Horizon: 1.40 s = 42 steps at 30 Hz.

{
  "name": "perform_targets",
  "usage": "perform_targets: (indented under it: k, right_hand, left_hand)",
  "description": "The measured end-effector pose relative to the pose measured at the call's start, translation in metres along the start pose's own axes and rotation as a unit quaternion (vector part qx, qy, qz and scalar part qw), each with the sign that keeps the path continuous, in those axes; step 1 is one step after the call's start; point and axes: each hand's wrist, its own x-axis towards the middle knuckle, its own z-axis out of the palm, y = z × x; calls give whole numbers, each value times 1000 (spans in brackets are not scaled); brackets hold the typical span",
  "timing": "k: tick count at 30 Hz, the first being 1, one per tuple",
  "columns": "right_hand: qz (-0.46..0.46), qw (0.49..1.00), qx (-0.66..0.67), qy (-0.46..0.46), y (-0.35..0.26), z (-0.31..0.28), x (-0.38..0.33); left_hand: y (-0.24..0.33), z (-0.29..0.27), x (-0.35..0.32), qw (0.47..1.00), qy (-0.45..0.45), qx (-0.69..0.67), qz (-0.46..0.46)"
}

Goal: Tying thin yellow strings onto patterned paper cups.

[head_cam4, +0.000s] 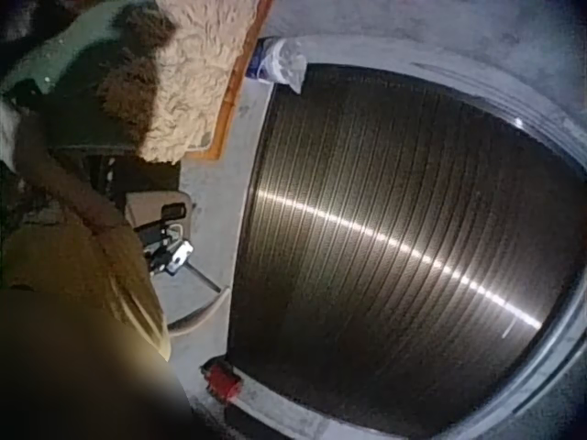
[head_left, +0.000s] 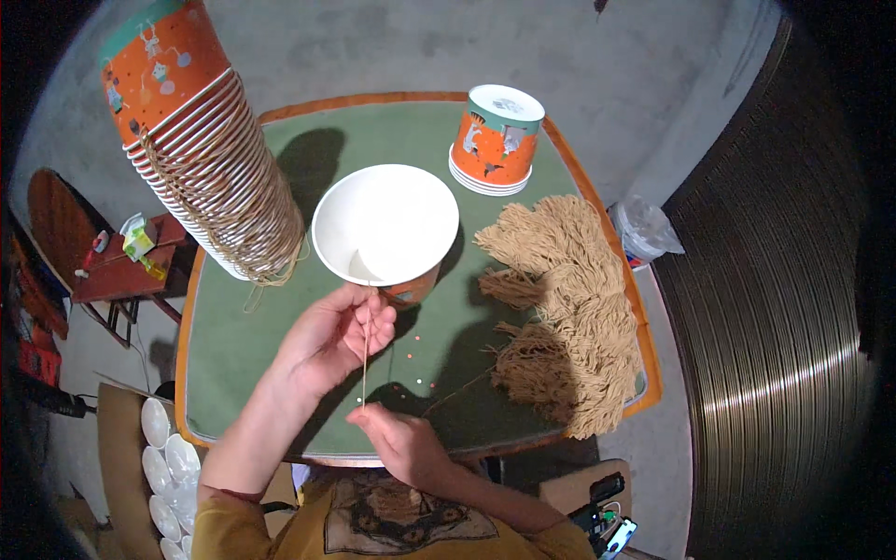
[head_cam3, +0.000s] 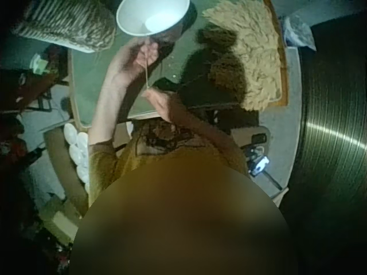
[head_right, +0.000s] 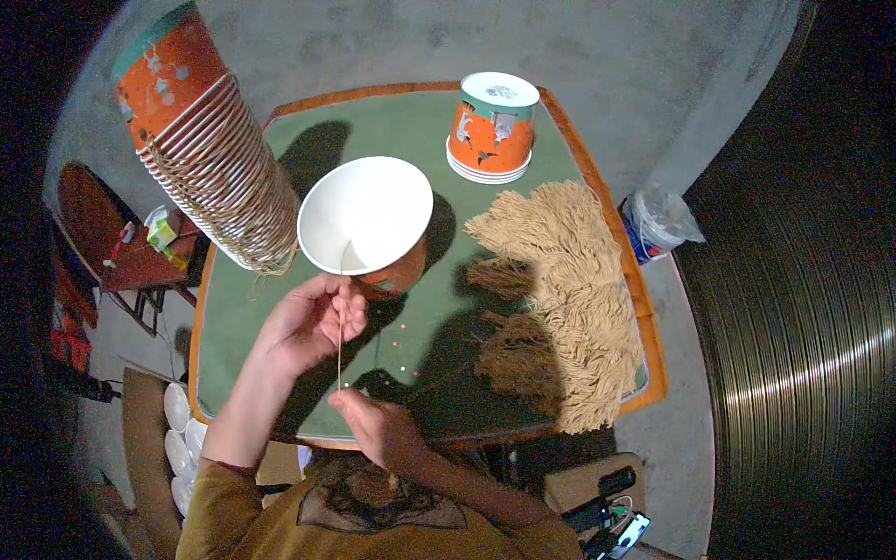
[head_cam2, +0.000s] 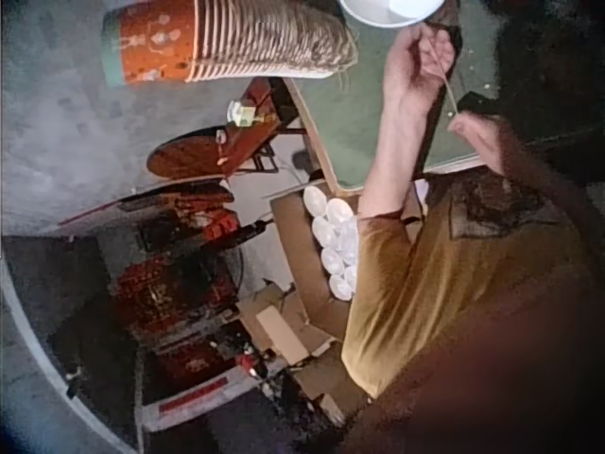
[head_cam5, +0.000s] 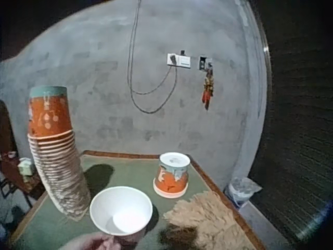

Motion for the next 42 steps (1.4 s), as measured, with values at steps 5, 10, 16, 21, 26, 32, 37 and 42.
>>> perform_targets:
  k: [5, 10, 16, 21, 26, 32, 37, 42]
  right_hand:
    - [-16, 995, -94, 21, 7, -2, 3]
    - [-20, 991, -119, -52, -13, -15, -4]
    - [88, 949, -204, -221, -104, -88, -24]
    - [-41, 984, 110, 133, -97, -116, -60]
    - [-44, 898, 357, 255, -102, -143, -22]
    - [-66, 706, 693, 131, -70, -156, 43]
    - [-5, 656, 753, 52, -41, -134, 79]
    - [17, 666, 739, 104, -49, -122, 88]
  left_hand:
    - [11, 5, 2, 999, 29, 23, -4]
    - [-17, -9, 3, 970, 7, 199, 136]
    - [-54, 27, -7, 461, -43, 705, 538]
    - [-24, 43, 13, 425, 71, 774, 464]
    - [32, 36, -5, 388, 102, 751, 525]
    - [89, 6, -10, 442, -29, 784, 434]
    - [95, -20, -3, 415, -40, 764, 493]
    - [40, 4, -21, 385, 61, 669, 633]
